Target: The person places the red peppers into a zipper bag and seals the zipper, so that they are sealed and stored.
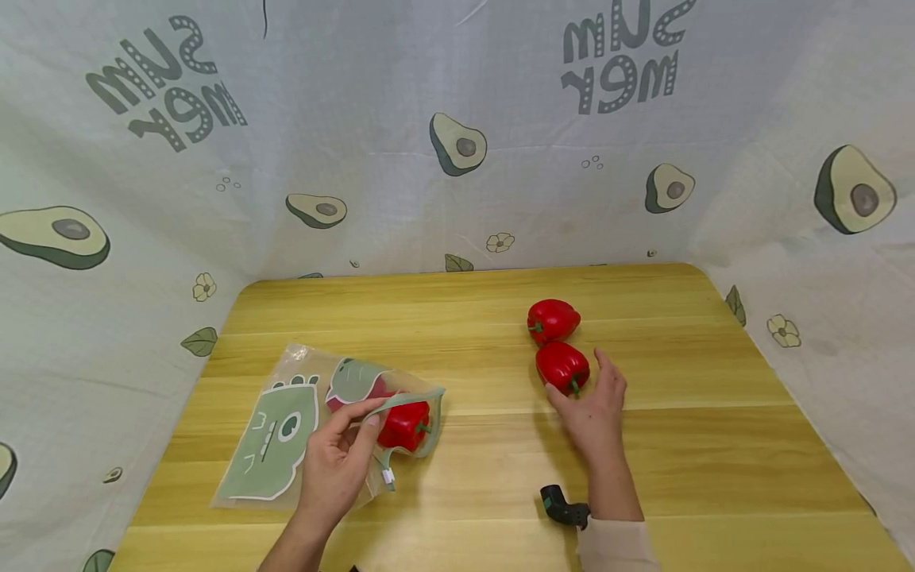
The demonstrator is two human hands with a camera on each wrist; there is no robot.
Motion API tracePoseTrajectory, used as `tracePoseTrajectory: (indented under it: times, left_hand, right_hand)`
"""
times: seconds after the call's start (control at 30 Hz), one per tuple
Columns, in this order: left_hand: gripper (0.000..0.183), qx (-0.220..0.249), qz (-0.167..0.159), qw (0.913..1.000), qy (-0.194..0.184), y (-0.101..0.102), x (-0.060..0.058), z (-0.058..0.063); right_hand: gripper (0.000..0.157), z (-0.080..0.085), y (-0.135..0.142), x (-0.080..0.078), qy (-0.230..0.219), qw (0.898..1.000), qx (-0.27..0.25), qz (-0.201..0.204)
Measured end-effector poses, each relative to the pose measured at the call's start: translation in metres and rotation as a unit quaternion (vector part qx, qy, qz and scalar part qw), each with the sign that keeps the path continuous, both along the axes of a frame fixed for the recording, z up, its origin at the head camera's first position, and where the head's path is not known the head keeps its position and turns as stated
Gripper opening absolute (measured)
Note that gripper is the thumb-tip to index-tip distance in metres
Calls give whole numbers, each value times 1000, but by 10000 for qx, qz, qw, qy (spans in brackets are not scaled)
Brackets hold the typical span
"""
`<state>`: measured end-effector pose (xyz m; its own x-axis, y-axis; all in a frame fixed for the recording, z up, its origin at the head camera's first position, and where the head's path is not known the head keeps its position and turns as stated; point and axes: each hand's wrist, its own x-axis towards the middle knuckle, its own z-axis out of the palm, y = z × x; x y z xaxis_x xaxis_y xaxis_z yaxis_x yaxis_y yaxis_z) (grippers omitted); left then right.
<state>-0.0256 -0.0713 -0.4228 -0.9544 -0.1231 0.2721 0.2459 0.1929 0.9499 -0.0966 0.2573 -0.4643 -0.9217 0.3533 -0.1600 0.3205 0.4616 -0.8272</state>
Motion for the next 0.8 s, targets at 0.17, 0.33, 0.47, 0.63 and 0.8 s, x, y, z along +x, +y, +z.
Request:
tracePoseTrajectory:
  times: [0.17, 0.33, 0.47, 0.63, 0.8]
  left_hand:
    - [31, 56, -37, 10000, 41, 0, 0, -1]
    - [31, 85, -25, 9999, 79, -1, 0, -1]
    - [31, 79, -29, 10000, 50, -1, 0, -1]
    - [31, 53, -2, 10000, 24, -1, -1, -2]
    - [29, 76, -7, 10000, 42, -1, -1, -2]
  right_hand:
    - [112, -1, 3, -3, -177, 9995, -19, 246]
    - [113, -3, 4, -7, -207, 9992, -54, 352]
    - [112, -4, 5, -9, -218, 9989, -128, 387]
    - [105, -7, 5, -11, -248, 9989, -118, 381]
    - [99, -7, 4, -10, -297, 9990, -124, 313]
